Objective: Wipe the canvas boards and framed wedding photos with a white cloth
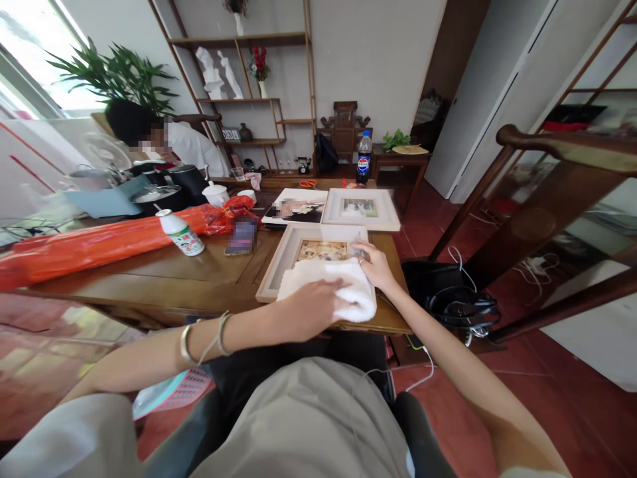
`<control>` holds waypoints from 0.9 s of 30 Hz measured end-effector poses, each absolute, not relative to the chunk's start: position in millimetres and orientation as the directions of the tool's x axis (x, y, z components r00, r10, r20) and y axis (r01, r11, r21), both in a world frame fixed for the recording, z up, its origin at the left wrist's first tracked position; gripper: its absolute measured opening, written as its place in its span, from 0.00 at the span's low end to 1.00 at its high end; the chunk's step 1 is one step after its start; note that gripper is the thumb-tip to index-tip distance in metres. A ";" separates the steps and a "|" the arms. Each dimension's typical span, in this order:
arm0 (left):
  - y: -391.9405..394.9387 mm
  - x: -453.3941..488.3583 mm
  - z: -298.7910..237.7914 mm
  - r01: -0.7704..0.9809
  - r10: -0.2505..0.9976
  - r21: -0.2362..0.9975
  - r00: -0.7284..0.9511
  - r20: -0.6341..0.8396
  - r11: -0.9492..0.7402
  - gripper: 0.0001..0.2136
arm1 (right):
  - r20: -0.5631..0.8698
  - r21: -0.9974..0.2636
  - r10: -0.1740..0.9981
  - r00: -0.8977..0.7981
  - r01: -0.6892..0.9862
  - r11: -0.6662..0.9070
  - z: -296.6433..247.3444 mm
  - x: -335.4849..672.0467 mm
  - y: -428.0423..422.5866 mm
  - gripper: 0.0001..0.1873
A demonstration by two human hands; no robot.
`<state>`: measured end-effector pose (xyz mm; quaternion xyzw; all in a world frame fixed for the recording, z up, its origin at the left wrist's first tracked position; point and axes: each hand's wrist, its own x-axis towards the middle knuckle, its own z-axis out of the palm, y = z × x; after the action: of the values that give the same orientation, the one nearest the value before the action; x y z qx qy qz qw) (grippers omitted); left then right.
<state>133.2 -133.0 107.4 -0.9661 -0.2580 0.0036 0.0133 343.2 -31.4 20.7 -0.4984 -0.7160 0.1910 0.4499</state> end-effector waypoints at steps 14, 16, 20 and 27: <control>-87.0 141.8 84.3 0.687 0.686 -0.068 0.727 0.043 -0.723 0.15 | 0.504 -0.659 0.825 -0.255 0.504 0.558 13.8 350.3 -16.3 0.24; -69.7 138.7 76.7 0.750 0.748 -0.108 0.661 0.065 -0.653 0.17 | 0.520 -0.646 0.807 -0.279 0.489 0.586 12.2 350.9 -15.3 0.25; -43.8 139.4 73.4 0.805 0.796 -0.122 0.593 0.120 -0.581 0.19 | 0.519 -0.626 0.798 -0.304 0.501 0.598 12.0 351.8 -15.6 0.25; -99.4 149.5 93.2 0.655 0.656 -0.086 0.755 0.025 -0.751 0.14 | 0.489 -0.649 0.822 -0.291 0.508 0.566 15.5 351.6 -15.9 0.18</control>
<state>149.5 -99.4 93.2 -0.9356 -0.3503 0.0031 0.0446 351.6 -15.9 15.5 -0.4259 -0.7808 0.1887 0.4163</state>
